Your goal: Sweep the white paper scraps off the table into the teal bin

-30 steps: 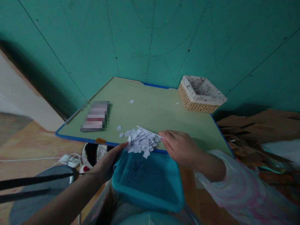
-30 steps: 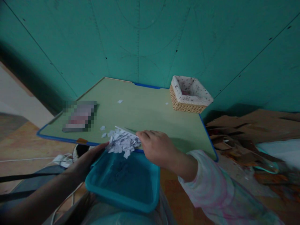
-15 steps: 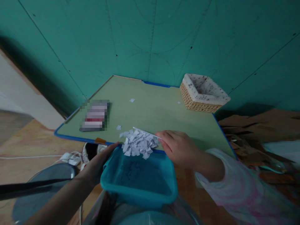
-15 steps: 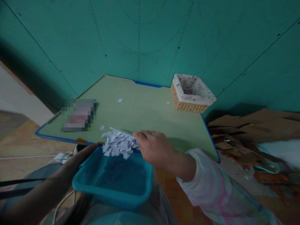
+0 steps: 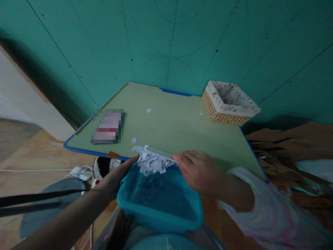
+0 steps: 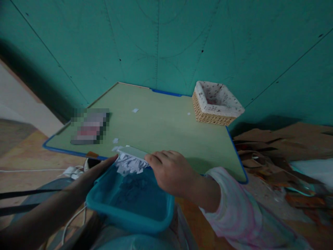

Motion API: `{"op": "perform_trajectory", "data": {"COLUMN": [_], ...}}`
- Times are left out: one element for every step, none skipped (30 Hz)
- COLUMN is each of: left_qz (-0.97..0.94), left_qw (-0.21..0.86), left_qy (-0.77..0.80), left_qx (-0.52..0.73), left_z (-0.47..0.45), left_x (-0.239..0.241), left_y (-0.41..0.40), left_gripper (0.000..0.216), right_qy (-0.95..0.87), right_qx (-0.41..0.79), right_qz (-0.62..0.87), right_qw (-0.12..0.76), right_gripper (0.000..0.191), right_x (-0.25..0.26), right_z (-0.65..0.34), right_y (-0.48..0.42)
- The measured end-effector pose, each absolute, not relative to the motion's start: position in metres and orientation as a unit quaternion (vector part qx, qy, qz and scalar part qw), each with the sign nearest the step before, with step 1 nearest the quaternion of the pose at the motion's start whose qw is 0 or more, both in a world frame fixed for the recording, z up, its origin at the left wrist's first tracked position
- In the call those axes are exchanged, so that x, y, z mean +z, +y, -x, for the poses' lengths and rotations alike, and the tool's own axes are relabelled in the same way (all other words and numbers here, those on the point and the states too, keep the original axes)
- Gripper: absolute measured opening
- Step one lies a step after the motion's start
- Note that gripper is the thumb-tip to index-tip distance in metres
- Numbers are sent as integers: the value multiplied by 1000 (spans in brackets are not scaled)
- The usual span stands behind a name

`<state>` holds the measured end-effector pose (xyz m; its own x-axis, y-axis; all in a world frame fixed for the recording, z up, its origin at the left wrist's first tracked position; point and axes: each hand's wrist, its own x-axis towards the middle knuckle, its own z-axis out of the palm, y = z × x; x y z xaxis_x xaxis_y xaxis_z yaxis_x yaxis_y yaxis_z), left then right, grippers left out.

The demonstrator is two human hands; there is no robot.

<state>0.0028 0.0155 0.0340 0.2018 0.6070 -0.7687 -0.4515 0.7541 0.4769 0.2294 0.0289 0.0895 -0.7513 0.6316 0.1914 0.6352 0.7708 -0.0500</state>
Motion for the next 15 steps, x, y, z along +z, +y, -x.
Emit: {"op": "perform_trajectory", "data": {"left_qz": [-73, -73, -73, -75, -78, -79, -82, -83, -84, -85, -86, -88, -90, -92, -93], "left_qw": [771, 771, 770, 769, 766, 762, 758, 754, 751, 750, 750, 751, 752, 754, 756], "left_qy": [535, 539, 543, 547, 552, 556, 560, 563, 567, 568, 569, 567, 563, 556, 549], "left_qx": [338, 332, 326, 322, 320, 321, 325, 328, 329, 328, 326, 326, 330, 337, 343], "left_z": [-4, -4, -5, -5, -4, -4, -3, -2, 0, 1, 2, 2, 2, 2, 2], "left_x": [35, 36, 36, 37, 38, 38, 37, 37, 36, 36, 35, 35, 35, 35, 35], "left_y": [16, 15, 15, 15, 14, 13, 12, 12, 11, 11, 11, 12, 12, 13, 14], "left_gripper": [31, 29, 26, 24, 22, 21, 21, 22, 22, 22, 20, 19, 18, 18, 19], "right_qy": [-936, -937, -938, -938, -939, -938, -938, -937, -935, -934, -932, -931, -929, -929, -929], "right_qx": [-8, -8, -7, -7, -8, -9, -10, -11, -11, -10, -9, -8, -6, -5, -4], "right_qz": [336, 333, 330, 328, 326, 326, 327, 328, 331, 334, 338, 342, 345, 346, 345], "right_qw": [102, 105, 108, 110, 113, 114, 117, 121, 125, 128, 130, 131, 132, 131, 132], "right_gripper": [21, 21, 21, 21, 21, 21, 21, 21, 21, 20, 20, 20, 20, 20, 20], "right_x": [89, 89, 88, 88, 87, 87, 87, 88, 88, 88, 89, 89, 89, 89, 89], "right_z": [-229, -230, -230, -230, -230, -231, -231, -231, -232, -232, -232, -232, -232, -232, -231], "right_y": [29, 28, 28, 28, 28, 28, 28, 28, 29, 29, 30, 31, 31, 32, 32]}}
